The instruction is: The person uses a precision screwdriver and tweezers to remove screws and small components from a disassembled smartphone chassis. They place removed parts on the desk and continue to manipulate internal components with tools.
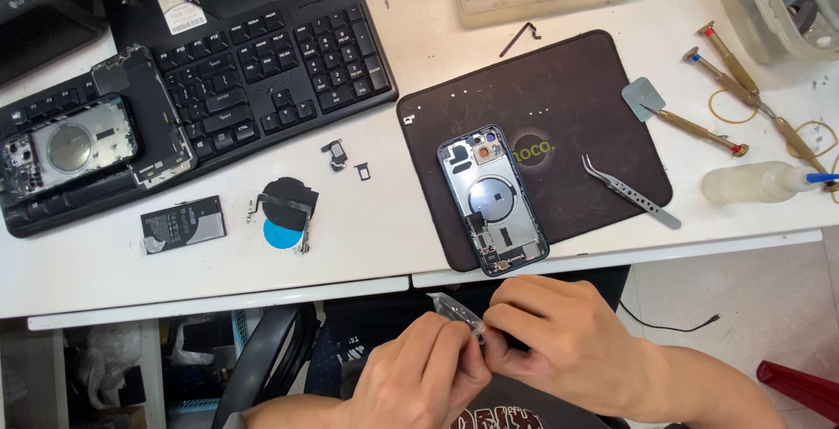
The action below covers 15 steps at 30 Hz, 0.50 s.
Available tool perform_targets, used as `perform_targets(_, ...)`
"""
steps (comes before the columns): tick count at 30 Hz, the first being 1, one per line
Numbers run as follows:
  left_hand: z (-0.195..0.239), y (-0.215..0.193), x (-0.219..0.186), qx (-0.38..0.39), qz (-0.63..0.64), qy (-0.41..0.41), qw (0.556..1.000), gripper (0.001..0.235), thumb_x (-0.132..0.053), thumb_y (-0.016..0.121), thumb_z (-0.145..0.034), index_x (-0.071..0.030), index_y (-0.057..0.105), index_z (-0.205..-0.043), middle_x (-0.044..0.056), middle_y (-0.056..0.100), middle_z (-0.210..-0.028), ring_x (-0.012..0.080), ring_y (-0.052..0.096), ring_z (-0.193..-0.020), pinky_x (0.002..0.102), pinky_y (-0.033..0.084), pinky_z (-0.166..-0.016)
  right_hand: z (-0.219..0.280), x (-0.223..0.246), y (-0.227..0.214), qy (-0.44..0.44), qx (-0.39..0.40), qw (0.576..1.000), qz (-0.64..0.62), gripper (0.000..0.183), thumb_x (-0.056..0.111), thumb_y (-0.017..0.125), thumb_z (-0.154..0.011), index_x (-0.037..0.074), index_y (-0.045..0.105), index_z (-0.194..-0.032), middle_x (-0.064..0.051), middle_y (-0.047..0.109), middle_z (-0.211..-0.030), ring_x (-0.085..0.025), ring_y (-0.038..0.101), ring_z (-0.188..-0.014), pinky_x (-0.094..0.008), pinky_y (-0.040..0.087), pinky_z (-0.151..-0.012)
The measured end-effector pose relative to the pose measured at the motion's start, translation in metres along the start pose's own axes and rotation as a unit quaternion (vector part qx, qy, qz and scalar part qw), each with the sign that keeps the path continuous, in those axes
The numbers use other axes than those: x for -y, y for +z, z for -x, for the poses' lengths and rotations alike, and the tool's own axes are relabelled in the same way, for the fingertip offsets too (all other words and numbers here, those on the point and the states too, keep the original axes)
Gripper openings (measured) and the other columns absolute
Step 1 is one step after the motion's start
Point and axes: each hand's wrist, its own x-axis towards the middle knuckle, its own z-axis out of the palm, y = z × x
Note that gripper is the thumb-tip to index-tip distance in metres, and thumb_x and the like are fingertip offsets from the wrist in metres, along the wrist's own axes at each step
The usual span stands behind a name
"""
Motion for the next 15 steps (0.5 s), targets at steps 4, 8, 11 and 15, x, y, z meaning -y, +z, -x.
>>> perform_targets(4,-0.010,-0.009,0.005,-0.010,0.089,-0.020,0.996,0.013,0.003,0.074,-0.086,-0.002,0.064,-0.094,0.008,0.063,-0.083,0.0225,0.068,-0.067,0.031,0.059,-0.059,-0.008,-0.004,-0.004,0.076,0.024,0.990,-0.112,0.015,0.003,0.080,-0.075,0.003,0.066,-0.080,-0.005,0.071,-0.085,-0.013,0.070,-0.065,-0.025,0.057,-0.054)
perform_targets(8,-0.021,-0.020,0.013,-0.063,0.103,-0.060,0.991,0.021,-0.003,0.080,-0.084,-0.001,0.063,-0.097,0.010,0.067,-0.090,0.0193,0.068,-0.074,0.029,0.057,-0.064,-0.017,-0.012,-0.005,0.150,0.018,0.956,-0.251,0.009,-0.003,0.076,-0.080,-0.001,0.070,-0.086,-0.007,0.077,-0.090,-0.012,0.074,-0.073,-0.024,0.063,-0.062)
perform_targets(11,-0.026,-0.029,0.028,-0.090,0.191,-0.169,0.963,0.027,-0.003,0.075,-0.085,0.003,0.062,-0.107,0.012,0.066,-0.098,0.0146,0.063,-0.077,0.026,0.053,-0.064,-0.022,-0.019,-0.004,0.194,0.002,0.883,-0.427,0.009,-0.007,0.073,-0.087,-0.003,0.066,-0.091,-0.011,0.073,-0.093,-0.016,0.076,-0.082,-0.029,0.067,-0.075)
perform_targets(15,-0.030,-0.028,0.054,-0.016,0.457,-0.288,0.841,0.028,-0.009,0.063,-0.099,0.005,0.065,-0.122,0.010,0.072,-0.103,0.0117,0.068,-0.085,0.024,0.054,-0.069,-0.029,-0.030,-0.001,0.246,0.002,0.867,-0.433,0.018,-0.006,0.071,-0.085,-0.006,0.068,-0.103,-0.011,0.074,-0.090,-0.018,0.078,-0.079,-0.029,0.066,-0.070)
